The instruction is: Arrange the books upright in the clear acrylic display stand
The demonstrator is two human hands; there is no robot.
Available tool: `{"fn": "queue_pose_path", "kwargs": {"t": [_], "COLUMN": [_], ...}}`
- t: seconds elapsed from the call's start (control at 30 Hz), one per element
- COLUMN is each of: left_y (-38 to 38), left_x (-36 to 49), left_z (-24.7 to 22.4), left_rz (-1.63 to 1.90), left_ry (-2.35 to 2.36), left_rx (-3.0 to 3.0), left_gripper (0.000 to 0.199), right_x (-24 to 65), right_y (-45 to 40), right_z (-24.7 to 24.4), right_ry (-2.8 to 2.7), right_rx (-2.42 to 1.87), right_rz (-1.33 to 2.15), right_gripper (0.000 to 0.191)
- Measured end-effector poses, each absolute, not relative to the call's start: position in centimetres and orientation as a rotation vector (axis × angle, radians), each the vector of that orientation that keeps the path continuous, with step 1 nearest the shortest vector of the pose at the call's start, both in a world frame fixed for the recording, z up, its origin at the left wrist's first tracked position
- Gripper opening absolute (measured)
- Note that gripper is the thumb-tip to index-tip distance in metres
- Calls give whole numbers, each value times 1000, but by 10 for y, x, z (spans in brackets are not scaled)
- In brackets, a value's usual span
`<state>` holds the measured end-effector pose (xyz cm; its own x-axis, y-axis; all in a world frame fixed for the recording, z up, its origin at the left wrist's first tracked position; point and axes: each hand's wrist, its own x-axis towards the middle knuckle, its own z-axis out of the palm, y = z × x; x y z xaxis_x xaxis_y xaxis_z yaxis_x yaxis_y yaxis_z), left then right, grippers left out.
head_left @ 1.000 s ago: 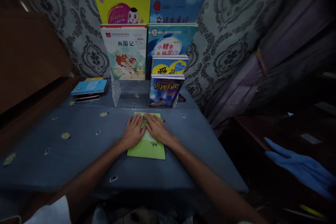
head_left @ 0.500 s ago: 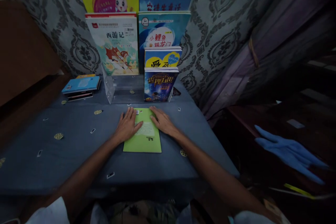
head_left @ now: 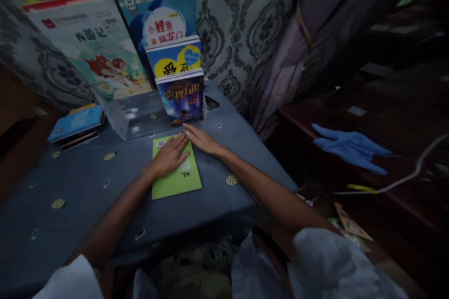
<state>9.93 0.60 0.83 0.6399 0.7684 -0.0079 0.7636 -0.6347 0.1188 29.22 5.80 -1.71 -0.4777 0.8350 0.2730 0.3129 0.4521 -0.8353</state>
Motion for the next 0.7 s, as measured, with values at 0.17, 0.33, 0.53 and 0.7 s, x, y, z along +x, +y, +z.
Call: {"fn": "queue_pose_path", "kwargs": {"t": [0.17, 0.33, 0.53, 0.7], "left_y": [-34, -84, -97, -90], "left_x": [107, 118, 121, 119], "left_z": [11, 9, 6, 2], "left_rz": [79, 69, 77, 155], "left_ry": [1033, 883, 907, 947], "left_rx": [2831, 2880, 2900, 2898], "left_gripper": [64, 65, 51, 49], "right_x": [293, 291, 288, 286], "right_y": [57, 52, 47, 50], "right_z": [-22, -27, -33, -37], "right_ry": [-2107, -2260, -2344, -2341], "right_rx": [-941, -999, -992, -958], "right_rz": [889, 699, 534, 509], "right_gripper": [53, 52, 48, 46]}}
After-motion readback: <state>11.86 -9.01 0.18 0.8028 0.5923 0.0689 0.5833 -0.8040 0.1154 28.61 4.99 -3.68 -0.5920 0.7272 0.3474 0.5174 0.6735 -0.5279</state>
